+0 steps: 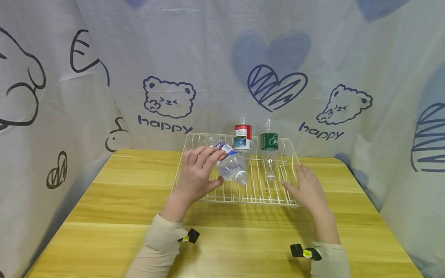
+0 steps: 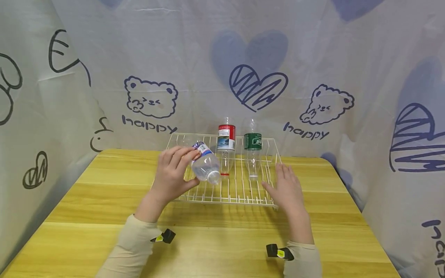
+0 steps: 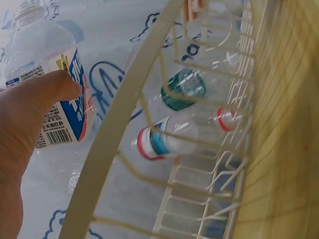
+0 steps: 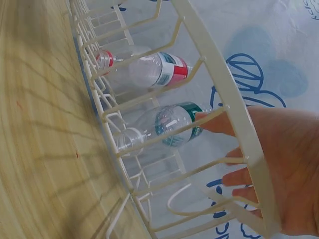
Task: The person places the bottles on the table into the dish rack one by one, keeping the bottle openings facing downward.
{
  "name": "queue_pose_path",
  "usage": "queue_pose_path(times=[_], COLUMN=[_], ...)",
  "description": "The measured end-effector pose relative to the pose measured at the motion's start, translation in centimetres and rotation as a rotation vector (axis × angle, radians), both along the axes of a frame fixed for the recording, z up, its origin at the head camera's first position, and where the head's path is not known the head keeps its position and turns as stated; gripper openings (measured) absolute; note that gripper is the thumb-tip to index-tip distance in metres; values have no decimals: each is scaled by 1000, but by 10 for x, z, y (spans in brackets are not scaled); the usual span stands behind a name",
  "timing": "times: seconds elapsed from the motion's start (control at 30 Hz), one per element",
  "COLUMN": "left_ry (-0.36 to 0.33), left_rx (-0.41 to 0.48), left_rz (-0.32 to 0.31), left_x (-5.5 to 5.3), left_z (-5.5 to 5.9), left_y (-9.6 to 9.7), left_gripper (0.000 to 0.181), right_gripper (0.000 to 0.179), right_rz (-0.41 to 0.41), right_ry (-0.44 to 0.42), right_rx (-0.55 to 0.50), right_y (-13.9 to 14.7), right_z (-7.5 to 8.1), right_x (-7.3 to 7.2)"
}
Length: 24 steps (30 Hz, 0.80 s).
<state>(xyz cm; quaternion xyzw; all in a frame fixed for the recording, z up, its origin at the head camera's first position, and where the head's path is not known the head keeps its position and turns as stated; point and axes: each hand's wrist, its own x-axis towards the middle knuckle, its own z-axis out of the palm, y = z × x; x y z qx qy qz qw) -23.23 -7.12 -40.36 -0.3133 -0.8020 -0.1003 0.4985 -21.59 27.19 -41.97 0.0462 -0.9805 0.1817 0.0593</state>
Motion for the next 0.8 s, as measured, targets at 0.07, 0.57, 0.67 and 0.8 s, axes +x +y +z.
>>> queue_pose_path(times=[0.07, 0.57, 0.67, 0.8], left_ry=[4, 31, 41, 64], left_rx=[-20, -129, -139, -148], left_rz=[-13, -131, -153, -164], left_x=[1, 11, 13, 14], left_z=[-1, -14, -17, -19], left_y=[5, 39, 44, 48], left_gripper=[74, 66, 63, 61], right_gripper=[83, 48, 45, 44], right_rz=[-1, 62, 98, 136], right_ry=[42, 268, 193, 120], right_rx=[-14, -396, -424, -414], right_y=[-2, -39, -46, -52], right_z=[2, 28, 32, 34], right_x=[0, 20, 24, 28])
